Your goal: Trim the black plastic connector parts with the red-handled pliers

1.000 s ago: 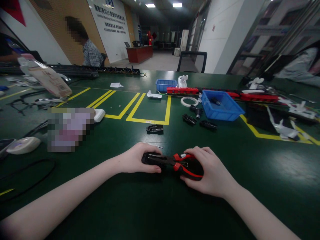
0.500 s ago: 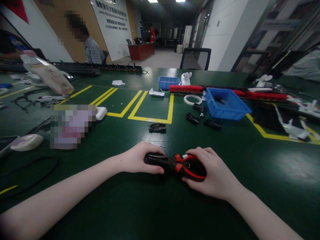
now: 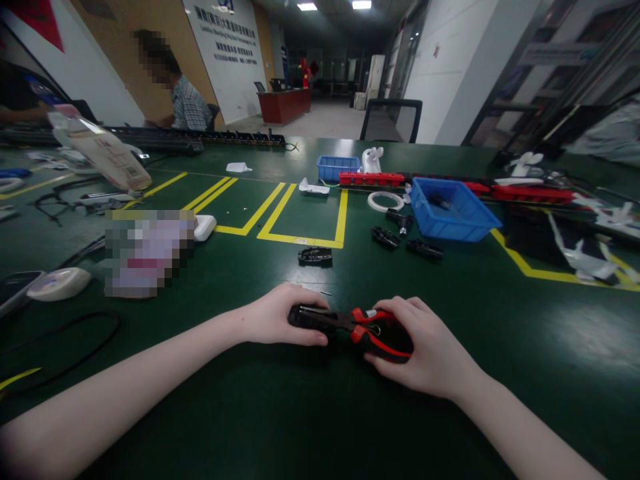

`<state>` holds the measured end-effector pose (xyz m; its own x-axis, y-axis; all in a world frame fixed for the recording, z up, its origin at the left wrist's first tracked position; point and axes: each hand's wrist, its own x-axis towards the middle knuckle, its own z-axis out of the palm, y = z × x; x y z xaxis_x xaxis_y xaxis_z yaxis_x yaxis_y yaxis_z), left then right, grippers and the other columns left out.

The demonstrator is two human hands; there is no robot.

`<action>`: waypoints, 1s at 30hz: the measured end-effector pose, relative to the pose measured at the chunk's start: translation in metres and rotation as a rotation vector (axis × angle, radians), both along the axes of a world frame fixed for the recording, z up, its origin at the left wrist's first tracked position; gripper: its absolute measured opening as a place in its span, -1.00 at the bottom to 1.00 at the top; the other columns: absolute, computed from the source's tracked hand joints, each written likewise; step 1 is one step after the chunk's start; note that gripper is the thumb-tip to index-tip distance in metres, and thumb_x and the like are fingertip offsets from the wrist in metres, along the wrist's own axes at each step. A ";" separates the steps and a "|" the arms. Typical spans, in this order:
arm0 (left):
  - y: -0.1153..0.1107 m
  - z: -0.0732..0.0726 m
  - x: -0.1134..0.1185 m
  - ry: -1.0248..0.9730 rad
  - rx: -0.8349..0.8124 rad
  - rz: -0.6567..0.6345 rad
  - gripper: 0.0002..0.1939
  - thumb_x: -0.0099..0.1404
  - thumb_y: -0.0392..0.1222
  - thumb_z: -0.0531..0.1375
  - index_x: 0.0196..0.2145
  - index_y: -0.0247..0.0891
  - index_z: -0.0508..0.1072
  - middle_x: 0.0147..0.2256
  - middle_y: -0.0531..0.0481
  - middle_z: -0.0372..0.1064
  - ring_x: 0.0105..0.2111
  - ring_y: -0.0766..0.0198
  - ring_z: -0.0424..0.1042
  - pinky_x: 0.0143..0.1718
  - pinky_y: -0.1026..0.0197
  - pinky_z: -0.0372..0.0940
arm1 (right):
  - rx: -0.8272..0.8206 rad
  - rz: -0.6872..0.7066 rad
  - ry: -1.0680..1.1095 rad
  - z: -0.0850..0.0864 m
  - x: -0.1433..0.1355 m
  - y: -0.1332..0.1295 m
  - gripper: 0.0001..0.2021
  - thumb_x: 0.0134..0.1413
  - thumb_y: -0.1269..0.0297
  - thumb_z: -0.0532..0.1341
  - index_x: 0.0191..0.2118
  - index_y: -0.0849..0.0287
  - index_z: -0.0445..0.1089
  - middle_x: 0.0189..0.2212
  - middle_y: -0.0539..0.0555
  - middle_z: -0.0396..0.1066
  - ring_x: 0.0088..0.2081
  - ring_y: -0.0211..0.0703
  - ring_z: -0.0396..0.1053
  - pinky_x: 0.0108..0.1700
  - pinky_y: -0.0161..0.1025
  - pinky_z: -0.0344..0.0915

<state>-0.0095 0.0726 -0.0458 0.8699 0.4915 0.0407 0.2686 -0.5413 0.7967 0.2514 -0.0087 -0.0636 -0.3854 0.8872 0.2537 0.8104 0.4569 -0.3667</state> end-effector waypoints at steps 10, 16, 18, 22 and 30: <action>0.001 0.000 -0.001 0.021 -0.072 0.010 -0.65 0.27 0.07 0.15 -0.31 -0.32 0.49 -0.51 0.07 0.33 -0.51 0.36 0.28 -0.48 0.32 0.11 | 0.167 0.002 -0.117 0.000 0.000 0.001 -0.57 -0.10 0.19 0.25 -0.07 0.18 0.21 -0.27 0.15 0.39 -0.34 -0.08 0.36 -0.36 -0.14 0.35; 0.000 0.001 -0.001 0.015 -0.004 0.022 -0.64 0.20 0.08 0.22 -0.27 -0.30 0.44 -0.44 0.06 0.37 -0.47 0.34 0.32 -0.48 0.33 0.10 | 0.117 -0.021 -0.079 0.004 -0.001 0.000 -0.56 -0.05 0.17 0.22 -0.03 0.13 0.16 -0.24 0.13 0.38 -0.29 -0.06 0.39 -0.30 -0.12 0.36; -0.001 0.001 0.000 0.022 0.005 0.023 -0.65 0.19 0.08 0.23 -0.29 -0.30 0.43 -0.45 0.08 0.36 -0.48 0.35 0.32 -0.49 0.33 0.09 | 0.102 -0.021 -0.056 0.005 -0.002 -0.001 -0.54 -0.05 0.17 0.22 -0.01 0.12 0.15 -0.20 0.14 0.36 -0.25 -0.04 0.39 -0.26 -0.11 0.36; -0.001 0.000 0.000 0.011 0.020 0.019 -0.65 0.17 0.06 0.26 -0.26 -0.29 0.42 -0.43 0.08 0.38 -0.45 0.34 0.34 -0.46 0.33 0.12 | 0.108 -0.022 -0.070 0.004 -0.003 -0.001 -0.50 -0.09 0.16 0.25 0.01 0.11 0.16 -0.16 0.15 0.35 -0.20 0.00 0.38 -0.21 -0.07 0.35; 0.000 0.000 0.000 0.006 0.005 0.006 -0.65 0.18 0.01 0.27 -0.18 -0.28 0.41 -0.34 0.05 0.42 -0.38 0.32 0.40 -0.40 0.31 0.18 | 0.097 0.012 -0.069 0.002 -0.002 0.000 -0.54 -0.08 0.18 0.25 -0.02 0.13 0.20 -0.21 0.14 0.40 -0.25 -0.04 0.38 -0.27 -0.10 0.35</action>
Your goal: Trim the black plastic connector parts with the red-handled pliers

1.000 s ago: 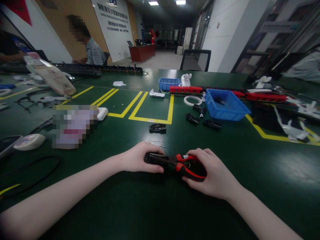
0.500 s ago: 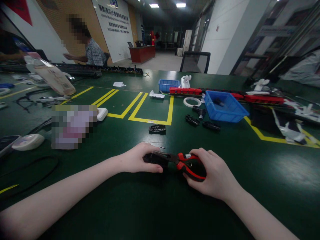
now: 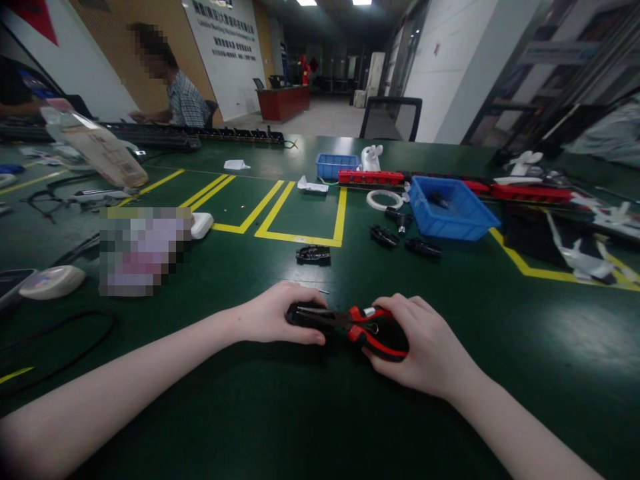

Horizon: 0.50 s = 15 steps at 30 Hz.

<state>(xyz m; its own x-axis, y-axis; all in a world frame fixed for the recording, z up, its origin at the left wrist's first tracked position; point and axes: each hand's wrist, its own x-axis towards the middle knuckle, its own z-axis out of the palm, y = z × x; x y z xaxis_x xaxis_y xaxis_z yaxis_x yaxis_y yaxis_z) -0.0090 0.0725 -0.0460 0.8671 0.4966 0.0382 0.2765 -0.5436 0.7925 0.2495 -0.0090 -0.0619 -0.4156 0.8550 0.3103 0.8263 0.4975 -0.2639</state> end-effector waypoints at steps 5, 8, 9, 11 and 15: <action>0.000 0.001 0.000 0.010 0.004 -0.015 -0.65 0.17 0.03 0.26 -0.21 -0.30 0.44 -0.35 0.02 0.43 -0.39 0.30 0.39 -0.40 0.30 0.18 | 0.020 0.028 -0.005 -0.002 0.001 0.000 -0.54 -0.10 0.18 0.26 -0.04 0.15 0.23 -0.25 0.15 0.42 -0.29 -0.05 0.39 -0.31 -0.11 0.35; 0.000 0.001 0.000 -0.020 0.002 -0.001 -0.66 0.16 0.00 0.27 -0.20 -0.29 0.42 -0.33 0.03 0.43 -0.37 0.30 0.40 -0.38 0.30 0.20 | 0.005 0.029 0.004 -0.002 0.001 -0.001 -0.55 -0.11 0.16 0.25 -0.06 0.16 0.25 -0.26 0.14 0.43 -0.31 -0.06 0.40 -0.32 -0.13 0.37; 0.000 0.001 0.000 -0.037 0.002 0.012 -0.66 0.16 -0.02 0.28 -0.19 -0.29 0.41 -0.32 0.03 0.43 -0.36 0.30 0.41 -0.37 0.30 0.21 | -0.010 0.025 0.008 -0.002 0.000 -0.001 -0.56 -0.11 0.16 0.25 -0.06 0.16 0.25 -0.26 0.13 0.43 -0.31 -0.07 0.41 -0.31 -0.13 0.38; -0.001 0.000 0.000 -0.062 0.013 0.038 -0.66 0.16 -0.06 0.29 -0.17 -0.29 0.39 -0.30 0.04 0.43 -0.34 0.31 0.41 -0.36 0.31 0.21 | -0.050 0.014 0.019 -0.001 -0.001 -0.001 -0.58 -0.10 0.17 0.25 -0.07 0.15 0.26 -0.25 0.13 0.44 -0.28 -0.07 0.43 -0.28 -0.14 0.40; -0.002 0.000 0.000 -0.065 0.026 0.062 -0.66 0.17 -0.08 0.29 -0.15 -0.28 0.38 -0.29 0.03 0.41 -0.33 0.29 0.40 -0.35 0.28 0.22 | -0.111 -0.019 0.053 0.002 -0.003 -0.002 -0.61 -0.11 0.18 0.25 -0.10 0.13 0.29 -0.25 0.10 0.46 -0.29 -0.09 0.45 -0.28 -0.16 0.42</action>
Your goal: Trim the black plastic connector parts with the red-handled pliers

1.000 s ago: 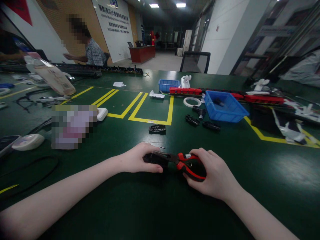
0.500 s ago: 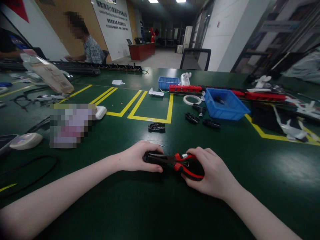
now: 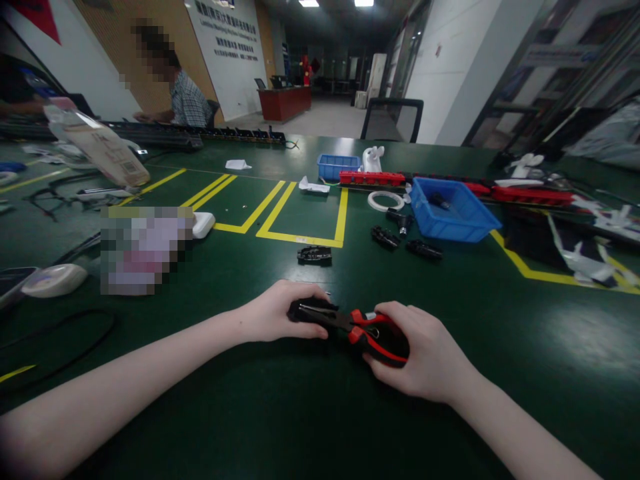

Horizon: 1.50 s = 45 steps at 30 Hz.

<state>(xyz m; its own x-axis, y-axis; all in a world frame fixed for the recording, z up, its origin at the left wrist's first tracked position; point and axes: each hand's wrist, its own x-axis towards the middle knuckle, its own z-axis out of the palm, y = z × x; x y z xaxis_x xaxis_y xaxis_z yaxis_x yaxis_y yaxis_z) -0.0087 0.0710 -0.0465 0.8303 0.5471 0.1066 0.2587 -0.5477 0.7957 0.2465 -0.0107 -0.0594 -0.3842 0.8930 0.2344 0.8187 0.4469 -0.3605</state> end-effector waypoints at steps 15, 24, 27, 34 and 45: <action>-0.026 0.000 0.005 -0.296 -0.631 0.235 -0.32 0.12 -0.24 0.31 0.14 -0.20 0.10 -0.14 -0.06 0.35 -0.16 0.17 0.41 -0.12 0.05 0.32 | -0.042 -0.110 0.136 0.005 -0.008 -0.006 -0.64 -0.09 0.16 0.22 -0.12 0.08 0.24 -0.32 0.07 0.44 -0.36 -0.11 0.43 -0.34 -0.16 0.39; -0.033 -0.004 0.010 -0.455 -0.705 0.199 -0.61 0.13 -0.36 0.29 -0.10 -0.25 0.27 -0.04 -0.09 0.35 -0.03 0.16 0.37 -0.01 0.05 0.29 | -0.120 -0.123 0.167 0.006 -0.010 -0.010 -0.65 -0.10 0.14 0.21 -0.13 0.07 0.23 -0.34 0.05 0.43 -0.38 -0.11 0.42 -0.36 -0.18 0.37; -0.034 -0.001 0.010 -0.470 -0.734 0.187 -0.55 0.15 -0.39 0.27 -0.06 -0.22 0.19 -0.04 -0.09 0.37 -0.04 0.17 0.40 0.01 0.03 0.29 | -0.147 -0.126 0.165 0.007 -0.012 -0.011 -0.64 -0.11 0.15 0.21 -0.13 0.08 0.24 -0.34 0.05 0.43 -0.37 -0.12 0.41 -0.35 -0.19 0.36; -0.030 0.002 0.009 -0.415 -0.539 0.200 -0.65 0.17 -0.43 0.24 -0.13 -0.27 0.23 -0.07 -0.11 0.37 -0.03 0.15 0.39 0.00 0.05 0.30 | -0.148 -0.144 0.137 0.004 -0.011 -0.010 -0.63 -0.10 0.11 0.22 -0.13 0.09 0.25 -0.33 0.06 0.43 -0.37 -0.12 0.41 -0.36 -0.18 0.36; -0.026 0.000 0.009 -0.368 -0.643 0.176 -0.63 0.08 -0.34 0.32 -0.19 -0.30 0.25 -0.16 -0.10 0.39 -0.15 0.10 0.44 -0.14 -0.01 0.34 | 0.011 -0.046 -0.003 -0.002 0.000 -0.008 -0.58 -0.06 0.13 0.22 -0.06 0.08 0.16 -0.31 0.06 0.43 -0.35 -0.13 0.42 -0.35 -0.20 0.38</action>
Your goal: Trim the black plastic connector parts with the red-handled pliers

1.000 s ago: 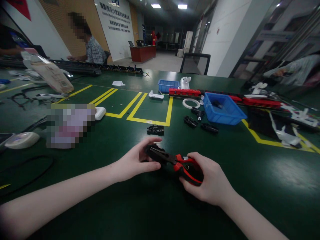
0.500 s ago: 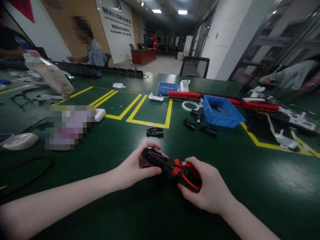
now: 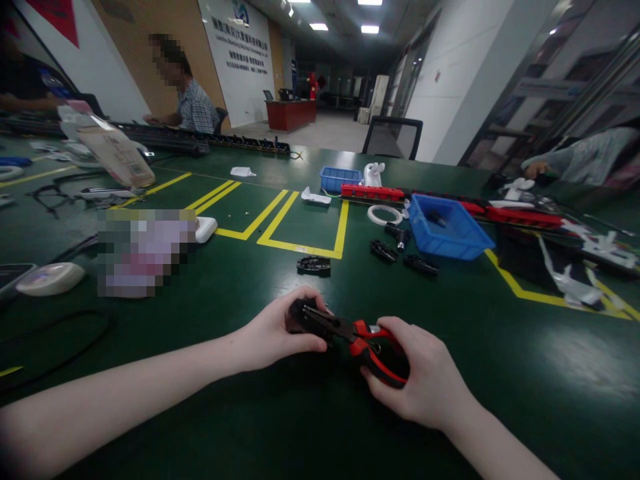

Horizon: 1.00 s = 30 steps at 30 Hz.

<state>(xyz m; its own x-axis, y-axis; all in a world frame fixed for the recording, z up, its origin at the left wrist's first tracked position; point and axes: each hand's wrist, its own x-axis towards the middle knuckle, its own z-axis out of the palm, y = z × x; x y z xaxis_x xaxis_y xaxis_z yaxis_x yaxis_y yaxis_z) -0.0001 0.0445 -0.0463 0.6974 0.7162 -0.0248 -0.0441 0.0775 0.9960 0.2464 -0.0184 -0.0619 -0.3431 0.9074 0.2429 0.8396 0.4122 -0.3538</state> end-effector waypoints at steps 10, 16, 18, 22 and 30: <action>0.001 0.002 0.002 -0.051 -0.063 -0.031 -0.64 0.09 -0.43 0.29 -0.20 -0.32 0.23 -0.25 0.00 0.36 -0.27 0.27 0.41 -0.21 0.14 0.31 | 0.041 -0.015 -0.017 0.000 0.001 0.003 -0.58 -0.06 0.13 0.22 -0.06 0.08 0.16 -0.34 0.06 0.42 -0.38 -0.13 0.42 -0.38 -0.21 0.38; 0.003 -0.002 0.001 -0.089 -0.115 -0.060 -0.65 0.10 -0.41 0.30 -0.21 -0.29 0.24 -0.31 0.06 0.34 -0.30 0.32 0.40 -0.24 0.19 0.30 | 0.023 -0.034 0.019 0.001 0.000 0.004 -0.58 -0.08 0.14 0.24 -0.06 0.08 0.19 -0.30 0.06 0.44 -0.33 -0.12 0.44 -0.33 -0.20 0.39; 0.004 -0.004 0.000 -0.080 -0.118 -0.068 -0.63 0.09 -0.37 0.32 -0.21 -0.28 0.25 -0.32 0.07 0.34 -0.30 0.32 0.39 -0.26 0.20 0.29 | 0.022 -0.042 0.045 0.001 -0.002 0.004 -0.58 -0.10 0.15 0.24 -0.07 0.09 0.22 -0.30 0.06 0.45 -0.32 -0.12 0.44 -0.31 -0.20 0.39; 0.005 -0.007 -0.001 -0.025 -0.098 -0.051 -0.58 0.03 -0.31 0.36 -0.20 -0.25 0.26 -0.31 0.06 0.35 -0.32 0.30 0.41 -0.30 0.20 0.30 | 0.011 -0.083 0.098 0.002 -0.007 0.002 -0.60 -0.13 0.15 0.23 -0.10 0.09 0.25 -0.31 0.06 0.44 -0.33 -0.11 0.43 -0.31 -0.18 0.37; 0.008 -0.001 -0.005 0.068 0.048 -0.125 -0.49 0.05 -0.29 0.36 -0.04 -0.19 0.34 -0.19 0.01 0.38 -0.22 0.25 0.43 -0.18 0.15 0.34 | 0.009 -0.028 0.051 0.003 -0.006 0.001 -0.59 -0.15 0.18 0.24 -0.11 0.12 0.24 -0.29 0.09 0.44 -0.33 -0.11 0.42 -0.31 -0.17 0.35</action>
<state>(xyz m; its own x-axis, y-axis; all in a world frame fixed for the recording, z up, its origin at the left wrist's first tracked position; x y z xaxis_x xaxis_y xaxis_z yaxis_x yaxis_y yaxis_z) -0.0047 0.0525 -0.0475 0.7793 0.6252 -0.0429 0.0302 0.0308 0.9991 0.2405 -0.0169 -0.0593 -0.3047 0.9139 0.2682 0.8315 0.3926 -0.3930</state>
